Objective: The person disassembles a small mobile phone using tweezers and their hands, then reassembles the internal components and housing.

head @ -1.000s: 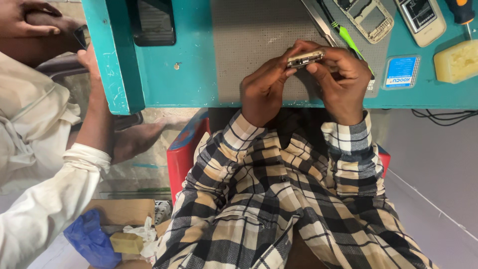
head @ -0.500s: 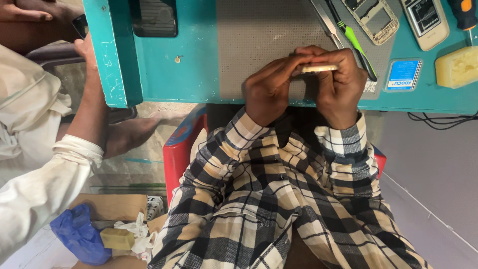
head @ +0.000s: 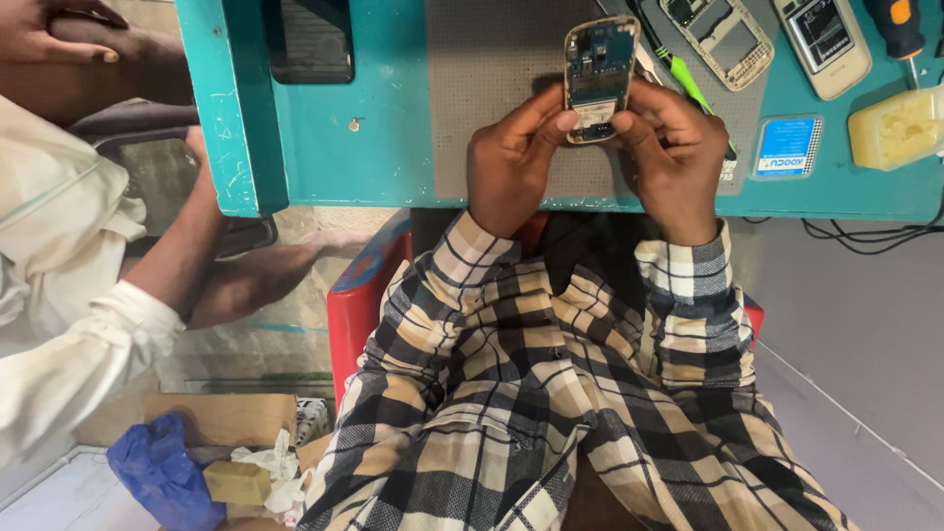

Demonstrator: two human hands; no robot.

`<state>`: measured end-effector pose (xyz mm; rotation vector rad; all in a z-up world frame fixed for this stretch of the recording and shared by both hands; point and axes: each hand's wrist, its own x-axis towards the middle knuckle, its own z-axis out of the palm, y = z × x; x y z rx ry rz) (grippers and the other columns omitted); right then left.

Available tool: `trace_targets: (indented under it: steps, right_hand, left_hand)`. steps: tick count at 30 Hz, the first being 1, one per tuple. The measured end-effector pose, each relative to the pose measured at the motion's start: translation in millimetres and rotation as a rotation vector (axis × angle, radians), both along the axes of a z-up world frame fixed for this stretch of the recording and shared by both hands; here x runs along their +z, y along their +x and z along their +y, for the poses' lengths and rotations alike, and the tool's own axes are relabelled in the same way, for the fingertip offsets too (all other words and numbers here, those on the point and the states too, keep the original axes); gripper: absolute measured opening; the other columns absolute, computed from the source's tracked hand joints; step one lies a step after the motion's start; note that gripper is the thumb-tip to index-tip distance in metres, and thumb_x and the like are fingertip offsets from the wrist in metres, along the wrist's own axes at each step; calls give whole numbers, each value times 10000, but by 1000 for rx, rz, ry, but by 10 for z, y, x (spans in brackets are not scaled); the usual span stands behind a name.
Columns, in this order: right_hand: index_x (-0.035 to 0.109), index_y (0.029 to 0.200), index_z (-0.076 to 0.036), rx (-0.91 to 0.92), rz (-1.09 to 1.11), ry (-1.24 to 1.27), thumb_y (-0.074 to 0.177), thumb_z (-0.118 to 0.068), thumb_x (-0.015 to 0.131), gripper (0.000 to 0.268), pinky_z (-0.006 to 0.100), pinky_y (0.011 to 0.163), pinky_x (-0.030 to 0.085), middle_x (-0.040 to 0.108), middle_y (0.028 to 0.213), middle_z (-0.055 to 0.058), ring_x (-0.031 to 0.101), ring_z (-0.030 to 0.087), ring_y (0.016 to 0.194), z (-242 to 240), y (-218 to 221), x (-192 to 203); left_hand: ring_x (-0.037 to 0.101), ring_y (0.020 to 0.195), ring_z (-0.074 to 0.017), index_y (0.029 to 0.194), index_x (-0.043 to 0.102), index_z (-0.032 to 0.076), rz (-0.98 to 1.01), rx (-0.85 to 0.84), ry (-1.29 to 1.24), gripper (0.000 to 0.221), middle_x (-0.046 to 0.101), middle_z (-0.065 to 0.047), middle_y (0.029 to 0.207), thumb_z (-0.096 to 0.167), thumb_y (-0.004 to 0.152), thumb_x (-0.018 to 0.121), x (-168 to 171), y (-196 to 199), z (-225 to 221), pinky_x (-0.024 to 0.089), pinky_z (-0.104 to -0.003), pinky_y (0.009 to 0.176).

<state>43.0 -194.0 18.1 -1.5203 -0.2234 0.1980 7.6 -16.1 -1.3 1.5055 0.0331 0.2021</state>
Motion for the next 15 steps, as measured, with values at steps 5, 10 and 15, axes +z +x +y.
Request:
trace_targets:
  steps: [5,10,15]
  right_hand:
    - [660,1387,44,6,-69,-107,1134,-64,657,276,280,858,635,751,1168,142,728,159,987,10,10,47]
    - [645,1395,32,12,-46,-37,1114,-64,649,298,289,733,655,751,1163,155,737,166,912,42,24,62]
    - [619,1404,40,-11,-16,8,1082,-19,676,332,286,719,656,732,1239,183,740,174,933,48,34,58]
  left_hand:
    - [743,1005,-157,1332,657,-30,119,-77,-213,375,771,-123,1152,234,1066,663,-90,7,51,620,-263,862]
    - [712,1090,-168,1351,560,-52,144,-258,-420,398,751,-141,1188,218,1078,662,-111,8,119,594,-292,957]
    - [688,1157,-179,1394,477,-31,114,-378,-504,406,725,-164,1219,208,1114,645,-140,65,165,552,-319,1081]
